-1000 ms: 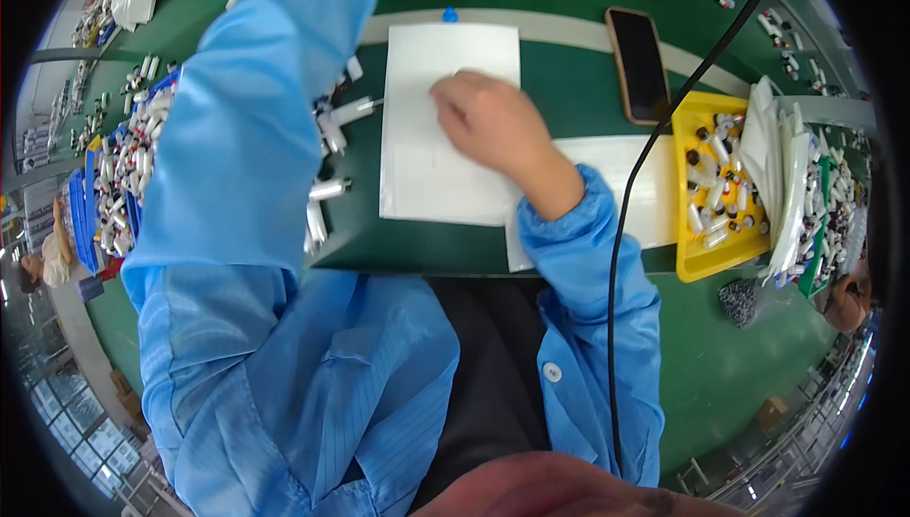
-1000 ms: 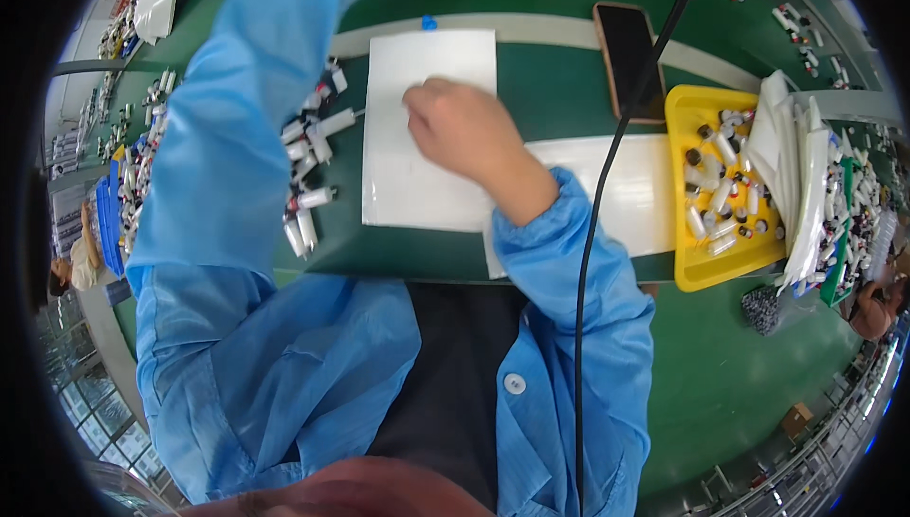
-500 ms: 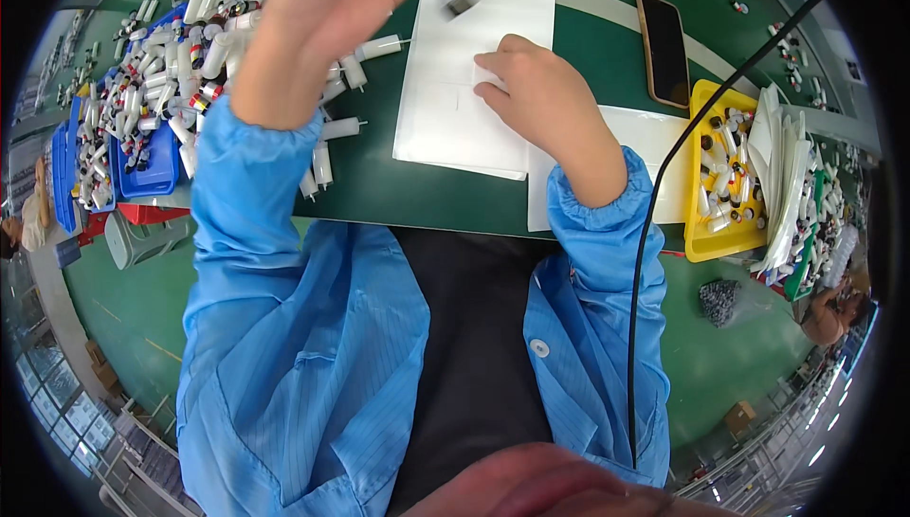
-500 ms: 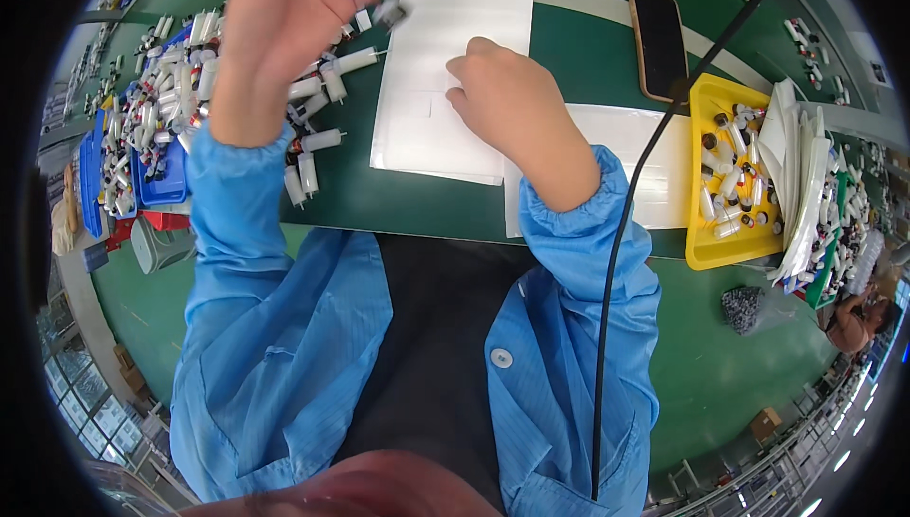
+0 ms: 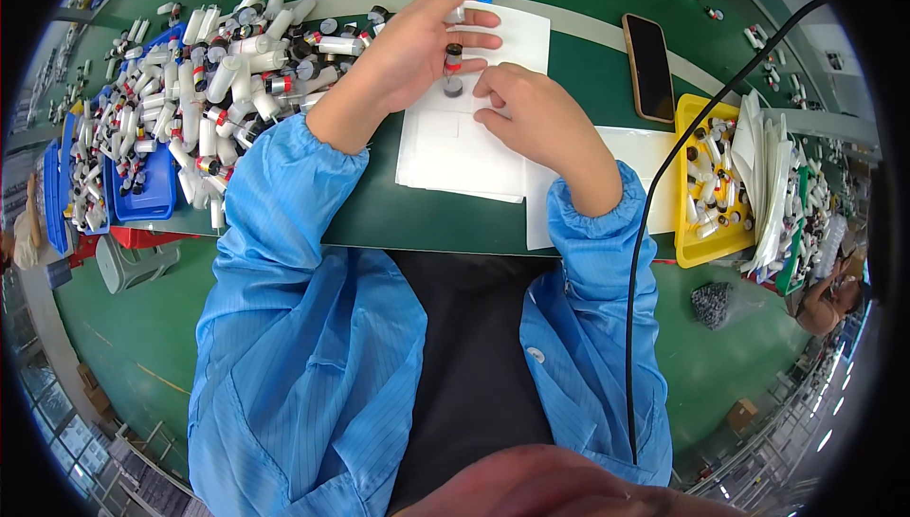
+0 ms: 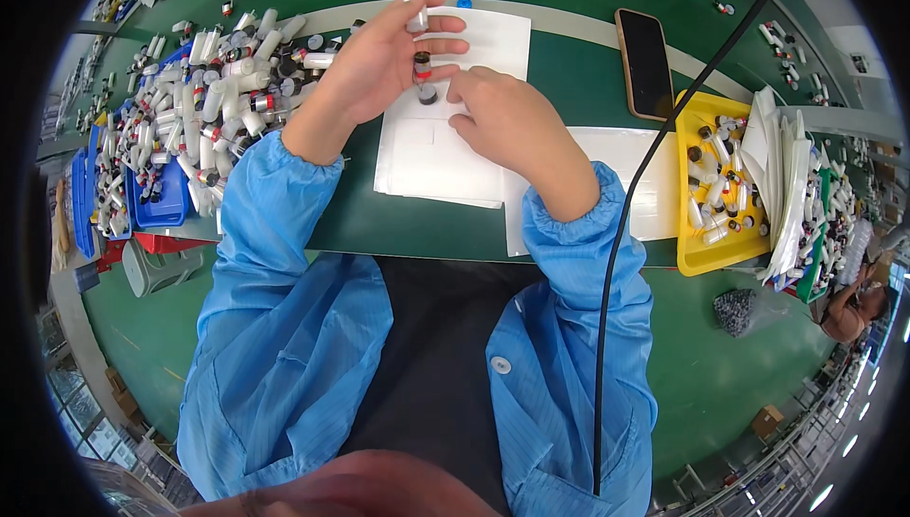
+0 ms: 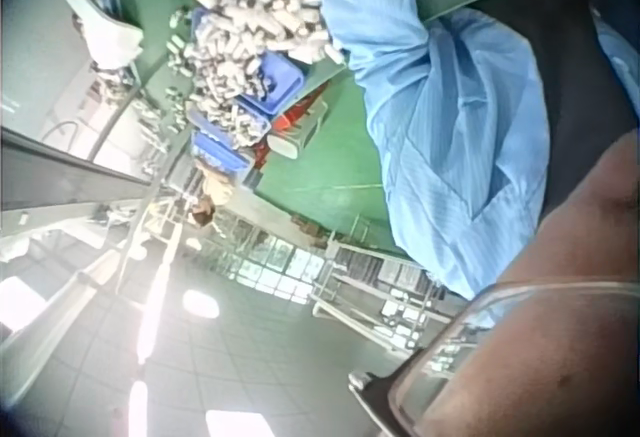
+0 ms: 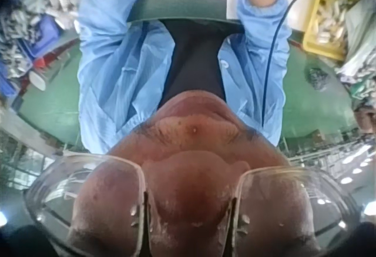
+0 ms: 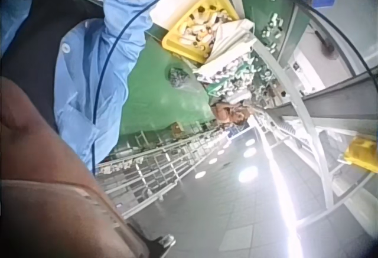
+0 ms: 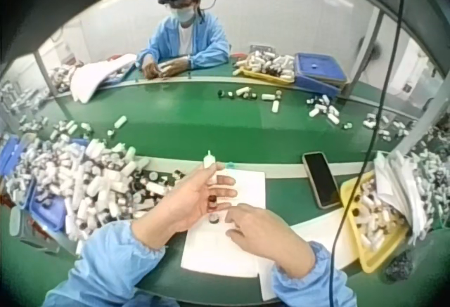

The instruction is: Assembling small electronic components by manual dexterity.

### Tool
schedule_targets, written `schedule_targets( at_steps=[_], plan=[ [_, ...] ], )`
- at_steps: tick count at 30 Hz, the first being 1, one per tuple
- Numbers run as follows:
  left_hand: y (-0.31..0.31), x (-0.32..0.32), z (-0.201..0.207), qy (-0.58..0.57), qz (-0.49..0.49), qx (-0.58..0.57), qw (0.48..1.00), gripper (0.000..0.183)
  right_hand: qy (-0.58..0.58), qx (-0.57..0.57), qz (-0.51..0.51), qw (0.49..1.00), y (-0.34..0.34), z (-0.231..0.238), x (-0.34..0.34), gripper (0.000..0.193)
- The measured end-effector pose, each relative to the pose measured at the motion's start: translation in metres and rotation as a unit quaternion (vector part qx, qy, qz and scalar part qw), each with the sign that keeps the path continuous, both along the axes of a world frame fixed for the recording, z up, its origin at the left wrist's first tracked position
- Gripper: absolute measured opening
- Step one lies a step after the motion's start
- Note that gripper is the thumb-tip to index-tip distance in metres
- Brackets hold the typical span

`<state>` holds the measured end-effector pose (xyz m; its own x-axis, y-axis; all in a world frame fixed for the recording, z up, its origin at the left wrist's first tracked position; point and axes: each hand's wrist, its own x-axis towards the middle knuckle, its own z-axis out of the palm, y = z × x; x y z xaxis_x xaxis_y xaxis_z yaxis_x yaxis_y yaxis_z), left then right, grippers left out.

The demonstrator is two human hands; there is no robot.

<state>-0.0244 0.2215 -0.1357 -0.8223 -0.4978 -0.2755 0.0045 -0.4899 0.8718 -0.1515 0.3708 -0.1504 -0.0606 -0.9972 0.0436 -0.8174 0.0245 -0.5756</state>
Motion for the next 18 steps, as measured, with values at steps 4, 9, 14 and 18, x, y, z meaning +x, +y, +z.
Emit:
schedule_targets(
  at_steps=[4, 9, 14, 18],
  plan=[
    [-0.004, 0.000, -0.006, -0.032, -0.028, -0.019, 0.999, 0.042, 0.012, 0.019, -0.002, 1.000, -0.003, 0.010, 0.001, 0.021],
    [-0.002, -0.001, -0.005, -0.048, -0.021, 0.017, 0.998, 0.041, -0.008, -0.009, 0.002, 1.000, -0.002, 0.004, -0.006, 0.018],
    [-0.005, -0.001, -0.009, -0.044, -0.031, 0.021, 0.998, 0.041, -0.055, -0.030, -0.108, 0.992, -0.011, 0.001, -0.004, 0.015],
    [-0.007, -0.002, -0.015, 0.005, 0.011, 0.049, 0.999, 0.047, -0.121, -0.084, -0.166, 0.975, -0.014, 0.008, -0.004, 0.019]
  ],
)
